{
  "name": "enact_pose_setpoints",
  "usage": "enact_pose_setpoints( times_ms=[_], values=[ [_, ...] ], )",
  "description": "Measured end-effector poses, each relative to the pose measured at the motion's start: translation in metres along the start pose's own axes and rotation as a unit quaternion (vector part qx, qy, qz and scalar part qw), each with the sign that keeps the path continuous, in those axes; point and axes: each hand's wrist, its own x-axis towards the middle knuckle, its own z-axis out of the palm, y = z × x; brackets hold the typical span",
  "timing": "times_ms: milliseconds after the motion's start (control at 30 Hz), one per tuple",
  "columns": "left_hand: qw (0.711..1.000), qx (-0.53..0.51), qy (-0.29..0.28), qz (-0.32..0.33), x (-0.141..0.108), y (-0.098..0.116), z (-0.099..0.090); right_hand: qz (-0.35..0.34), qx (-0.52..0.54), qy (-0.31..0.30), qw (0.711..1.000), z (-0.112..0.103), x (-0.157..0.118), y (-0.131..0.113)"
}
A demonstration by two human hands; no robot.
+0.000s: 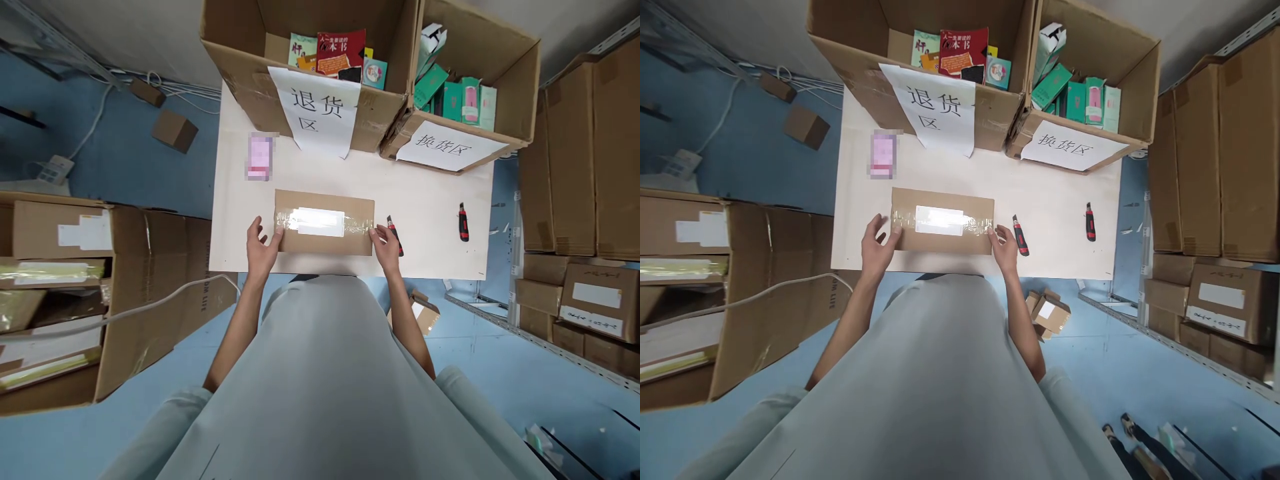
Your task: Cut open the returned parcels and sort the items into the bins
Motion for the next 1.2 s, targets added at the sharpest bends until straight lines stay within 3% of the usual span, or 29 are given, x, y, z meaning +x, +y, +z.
enact_pose_setpoints(
  times_ms=[100, 267, 400, 533, 733, 900, 1033, 1200],
  values=[
    [0.993, 0.046, -0.037, 0.103, -0.013, 0.020, 0.005, 0.011, 0.014, 0.005, 1.000, -0.012, 0.005, 0.011],
    [0.952, 0.075, -0.131, 0.268, -0.047, 0.076, 0.030, 0.065, 0.015, 0.076, 0.995, -0.051, 0.014, 0.040],
    [0.923, 0.070, -0.200, 0.320, -0.072, 0.108, 0.057, 0.075, 0.001, 0.106, 0.992, -0.070, 0.016, 0.054],
    [0.911, 0.078, -0.223, 0.340, -0.082, 0.117, 0.071, 0.071, -0.017, 0.118, 0.990, -0.071, 0.018, 0.056],
    [0.921, 0.127, -0.179, 0.321, -0.068, 0.110, 0.058, 0.059, -0.004, 0.102, 0.993, -0.062, 0.015, 0.047],
    [0.951, 0.160, -0.103, 0.242, -0.036, 0.077, 0.032, 0.037, 0.008, 0.047, 0.998, -0.038, 0.006, 0.024],
    [0.968, 0.174, -0.076, 0.163, -0.013, 0.044, 0.020, -0.004, -0.044, 0.039, 0.998, -0.011, -0.007, -0.006],
    [0.973, 0.181, -0.015, 0.145, 0.009, 0.024, 0.001, -0.084, -0.145, 0.007, 0.986, 0.017, -0.030, -0.066]
  ],
)
